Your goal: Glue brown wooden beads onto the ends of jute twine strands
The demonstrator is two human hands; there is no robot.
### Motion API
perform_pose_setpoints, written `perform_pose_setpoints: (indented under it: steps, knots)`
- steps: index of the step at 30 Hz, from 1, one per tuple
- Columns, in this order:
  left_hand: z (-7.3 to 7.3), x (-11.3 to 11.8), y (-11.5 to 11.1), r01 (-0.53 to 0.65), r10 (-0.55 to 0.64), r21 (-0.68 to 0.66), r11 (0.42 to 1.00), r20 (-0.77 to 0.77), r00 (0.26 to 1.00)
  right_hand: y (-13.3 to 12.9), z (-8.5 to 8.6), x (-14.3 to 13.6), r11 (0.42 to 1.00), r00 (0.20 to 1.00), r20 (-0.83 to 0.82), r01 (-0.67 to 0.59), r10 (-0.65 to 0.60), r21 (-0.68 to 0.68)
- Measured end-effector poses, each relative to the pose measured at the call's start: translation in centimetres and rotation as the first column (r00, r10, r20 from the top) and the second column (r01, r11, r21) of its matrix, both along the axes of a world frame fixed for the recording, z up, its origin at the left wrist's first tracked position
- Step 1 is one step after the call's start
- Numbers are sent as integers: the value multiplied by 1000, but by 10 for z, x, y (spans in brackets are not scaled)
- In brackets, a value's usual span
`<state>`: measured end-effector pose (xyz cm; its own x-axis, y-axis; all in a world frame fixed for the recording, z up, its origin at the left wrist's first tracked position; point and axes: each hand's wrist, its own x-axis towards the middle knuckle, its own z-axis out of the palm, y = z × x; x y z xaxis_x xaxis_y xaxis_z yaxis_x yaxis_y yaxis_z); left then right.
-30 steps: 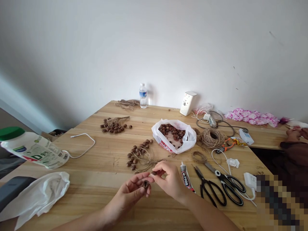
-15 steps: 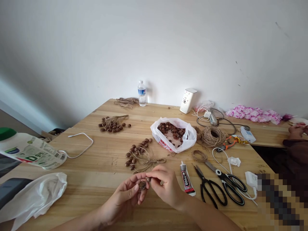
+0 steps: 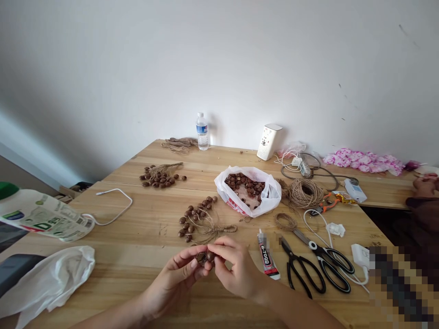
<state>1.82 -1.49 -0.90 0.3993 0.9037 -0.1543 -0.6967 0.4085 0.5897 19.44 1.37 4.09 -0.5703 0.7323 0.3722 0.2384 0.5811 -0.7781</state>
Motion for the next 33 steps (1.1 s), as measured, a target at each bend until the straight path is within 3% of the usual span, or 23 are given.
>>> perform_pose_setpoints:
  steps: [7, 13, 23, 33]
  knots:
    - [0, 1, 1, -5, 5, 6, 1000, -29, 1000, 0, 4, 3, 999, 997, 78, -6, 10, -48]
    - [1, 1, 2, 6, -6, 38, 999, 4, 1000, 0, -1, 5, 999, 1000, 22, 4, -3, -47]
    - [-5, 3, 0, 37, -37, -17, 999, 52, 998, -3, 2, 6, 991, 988, 106, -123, 116, 61]
    - [-7, 5, -1, 78, -78, -59, 995, 8, 997, -6, 5, 5, 987, 976, 155, -158, 154, 18]
